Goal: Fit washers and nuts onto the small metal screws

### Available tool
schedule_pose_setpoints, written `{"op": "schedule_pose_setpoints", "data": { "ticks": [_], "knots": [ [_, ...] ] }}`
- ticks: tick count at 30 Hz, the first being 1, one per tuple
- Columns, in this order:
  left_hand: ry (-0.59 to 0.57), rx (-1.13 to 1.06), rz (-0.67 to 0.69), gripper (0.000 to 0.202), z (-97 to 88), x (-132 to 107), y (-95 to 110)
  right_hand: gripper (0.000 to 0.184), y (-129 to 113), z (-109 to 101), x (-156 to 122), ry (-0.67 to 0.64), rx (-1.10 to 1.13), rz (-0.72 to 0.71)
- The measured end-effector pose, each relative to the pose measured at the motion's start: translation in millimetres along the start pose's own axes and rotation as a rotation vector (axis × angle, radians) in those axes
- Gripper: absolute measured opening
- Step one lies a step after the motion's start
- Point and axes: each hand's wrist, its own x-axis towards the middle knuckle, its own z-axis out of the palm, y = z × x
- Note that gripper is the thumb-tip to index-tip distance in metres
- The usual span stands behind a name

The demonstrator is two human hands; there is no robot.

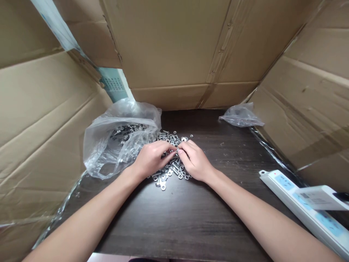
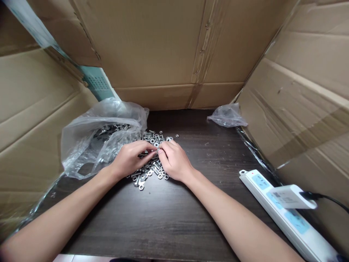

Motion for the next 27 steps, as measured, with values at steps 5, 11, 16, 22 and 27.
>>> {"op": "schedule_pose_setpoints", "data": {
  "ticks": [5, 11, 16, 22, 27],
  "knots": [
    [-0.001, 0.006, 0.002, 0.008, -3.7, 0.9, -1.3, 0.014, -2.2, -1.0, 0.0, 0.01, -0.01, 0.006],
    [-0.004, -0.001, -0.003, 0.006, -5.4, 2.1, -1.5, 0.009, -4.1, -2.7, 0.0, 0.003, -0.039, -0.034],
    [0.002, 0.005, 0.014, 0.007, -4.4, 1.4, -1.2, 0.012, -3.4, -2.6, 0.4, -0.023, -0.046, -0.04],
    [0.006, 0.008, 0.019, 0.009, -4.2, 1.7, -0.8, 0.016, -1.9, -2.3, 1.2, -0.031, -0.043, -0.044],
    [-0.003, -0.022, 0.001, 0.008, -5.8, 2.2, -0.2, 0.017, -3.7, -2.1, 1.2, -0.024, -0.053, -0.042]
  ]
}}
